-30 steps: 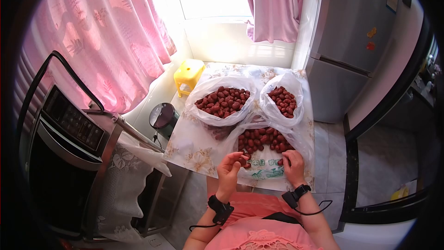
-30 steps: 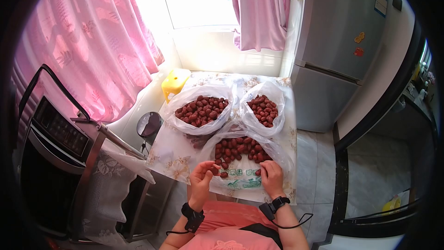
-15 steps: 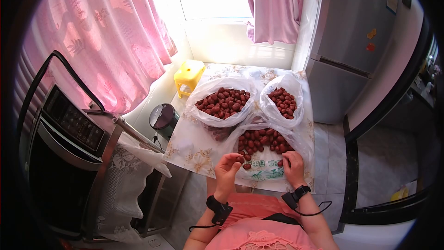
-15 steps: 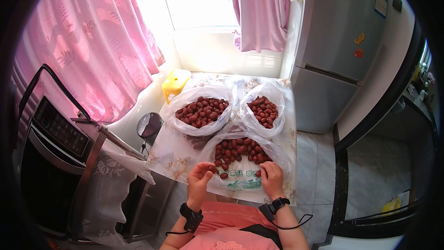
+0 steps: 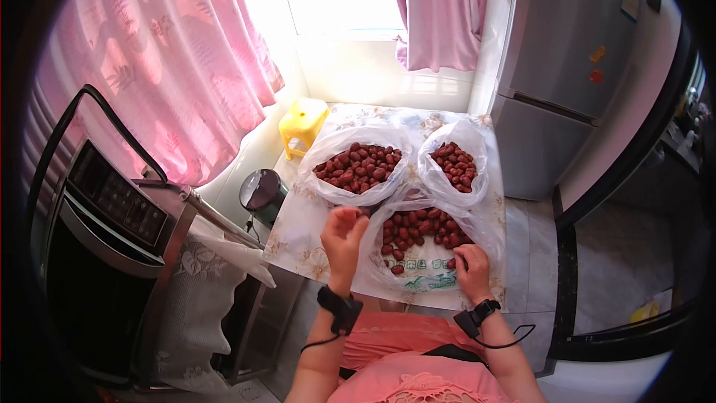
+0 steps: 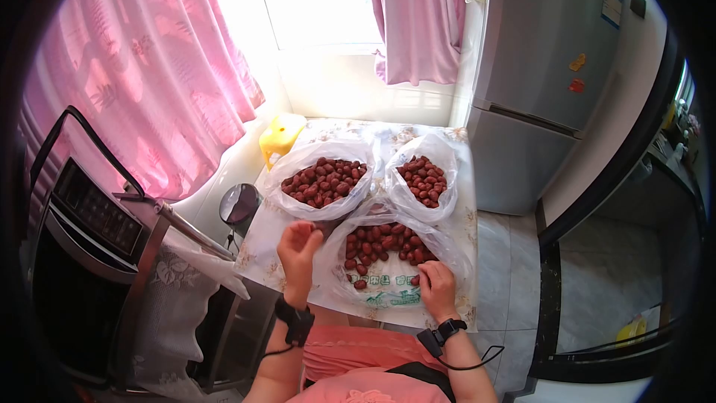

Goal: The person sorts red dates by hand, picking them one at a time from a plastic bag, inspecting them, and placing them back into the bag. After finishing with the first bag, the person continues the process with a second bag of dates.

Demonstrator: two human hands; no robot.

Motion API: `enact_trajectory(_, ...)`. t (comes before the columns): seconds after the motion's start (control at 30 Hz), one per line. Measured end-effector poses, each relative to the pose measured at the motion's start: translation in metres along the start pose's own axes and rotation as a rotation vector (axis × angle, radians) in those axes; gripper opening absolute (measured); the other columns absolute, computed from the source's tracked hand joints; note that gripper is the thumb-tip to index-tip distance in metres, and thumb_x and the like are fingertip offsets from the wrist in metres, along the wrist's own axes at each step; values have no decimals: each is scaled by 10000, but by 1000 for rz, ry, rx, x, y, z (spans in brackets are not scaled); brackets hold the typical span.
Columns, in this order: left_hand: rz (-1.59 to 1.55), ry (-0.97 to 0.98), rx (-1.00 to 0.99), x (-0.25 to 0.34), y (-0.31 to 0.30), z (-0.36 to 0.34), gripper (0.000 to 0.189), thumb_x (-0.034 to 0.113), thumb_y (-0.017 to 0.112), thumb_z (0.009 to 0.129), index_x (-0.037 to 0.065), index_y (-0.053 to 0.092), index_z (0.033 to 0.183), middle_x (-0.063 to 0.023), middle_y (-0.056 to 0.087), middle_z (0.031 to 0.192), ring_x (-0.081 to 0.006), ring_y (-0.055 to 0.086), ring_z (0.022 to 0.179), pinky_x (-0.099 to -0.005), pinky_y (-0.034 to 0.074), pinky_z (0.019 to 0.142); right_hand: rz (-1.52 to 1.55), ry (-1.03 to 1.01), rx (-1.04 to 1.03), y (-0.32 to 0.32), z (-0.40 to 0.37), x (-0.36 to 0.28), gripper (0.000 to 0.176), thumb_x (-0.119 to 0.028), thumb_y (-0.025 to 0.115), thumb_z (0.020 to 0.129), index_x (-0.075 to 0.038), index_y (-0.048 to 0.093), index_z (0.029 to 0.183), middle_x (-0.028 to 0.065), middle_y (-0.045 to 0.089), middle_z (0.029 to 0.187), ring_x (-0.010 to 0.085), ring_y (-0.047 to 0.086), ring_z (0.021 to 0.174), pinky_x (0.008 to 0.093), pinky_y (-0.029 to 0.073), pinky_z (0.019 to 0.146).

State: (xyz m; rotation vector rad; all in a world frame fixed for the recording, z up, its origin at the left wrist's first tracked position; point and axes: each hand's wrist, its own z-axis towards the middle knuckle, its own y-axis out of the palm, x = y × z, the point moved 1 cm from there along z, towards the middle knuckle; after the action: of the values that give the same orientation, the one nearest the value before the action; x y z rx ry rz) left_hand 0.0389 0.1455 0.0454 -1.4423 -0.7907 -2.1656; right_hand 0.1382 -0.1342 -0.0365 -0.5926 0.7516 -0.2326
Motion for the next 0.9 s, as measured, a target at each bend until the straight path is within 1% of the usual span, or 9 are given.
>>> enact_trajectory(0.07,65,21,76,8,7,35,411,28,721,951,6,569,1332,-52,684,1063,-95,615,914,-244,518,801,-2,-2,0,-1,0,-2,135,-13,694,866,-33,679,998,136,691,984,362,666,931,454,523,836)
enact_trajectory(0.17,104,37,66,-1,12,53,495,49,699,967,11,503,1420,-73,689,1096,-105,624,913,-252,525,791,-4,3,13,-2,2,-1,132,-9,690,866,-34,682,995,136,691,986,361,669,940,452,526,844)
enact_trajectory(0.33,268,29,-77,-31,8,-1,296,46,707,950,10,662,1241,-59,729,1042,-132,667,881,-279,534,787,2,2,19,-1,2,-3,130,-10,684,868,-32,676,995,139,690,987,366,669,935,452,525,840)
enact_trajectory(0.4,459,43,-135,-30,12,-32,212,28,720,920,22,720,1133,-70,746,1018,-158,686,859,-304,537,780,7,-12,7,0,1,-1,135,-10,684,869,-30,668,1002,142,689,987,368,665,925,455,521,833)
enact_trajectory(0.43,529,62,-143,-34,12,-45,223,5,732,878,40,724,1099,-94,738,1009,-207,701,856,-325,541,769,13,-8,-4,0,1,0,135,-10,684,869,-30,668,1002,142,689,987,368,665,925,455,521,833)
enact_trajectory(0.6,698,132,-255,-50,7,-75,244,1,769,794,52,712,1025,-97,698,1005,-290,689,893,-381,539,779,5,-5,1,0,1,0,146,-11,692,864,-30,668,1006,136,692,992,364,666,931,451,520,837)
enact_trajectory(0.7,774,282,-283,-62,3,-77,273,36,805,762,68,719,1019,-90,689,1037,-310,661,959,-414,515,846,3,4,3,0,1,-1,149,-13,695,864,-33,671,1009,132,692,995,362,666,940,448,519,844)
enact_trajectory(0.83,705,214,-272,-75,-1,-83,280,54,836,745,69,740,1007,-98,689,1067,-324,642,1059,-432,504,917,9,12,-4,1,-1,1,145,-13,694,868,-36,675,1010,127,693,1000,362,664,950,448,518,853)
enact_trajectory(0.9,752,371,-319,-77,-3,-83,279,100,841,742,91,728,997,-73,662,1091,-314,619,1049,-438,477,902,10,7,-7,1,0,0,141,-13,694,869,-35,676,1007,129,693,1001,364,663,949,447,517,855)
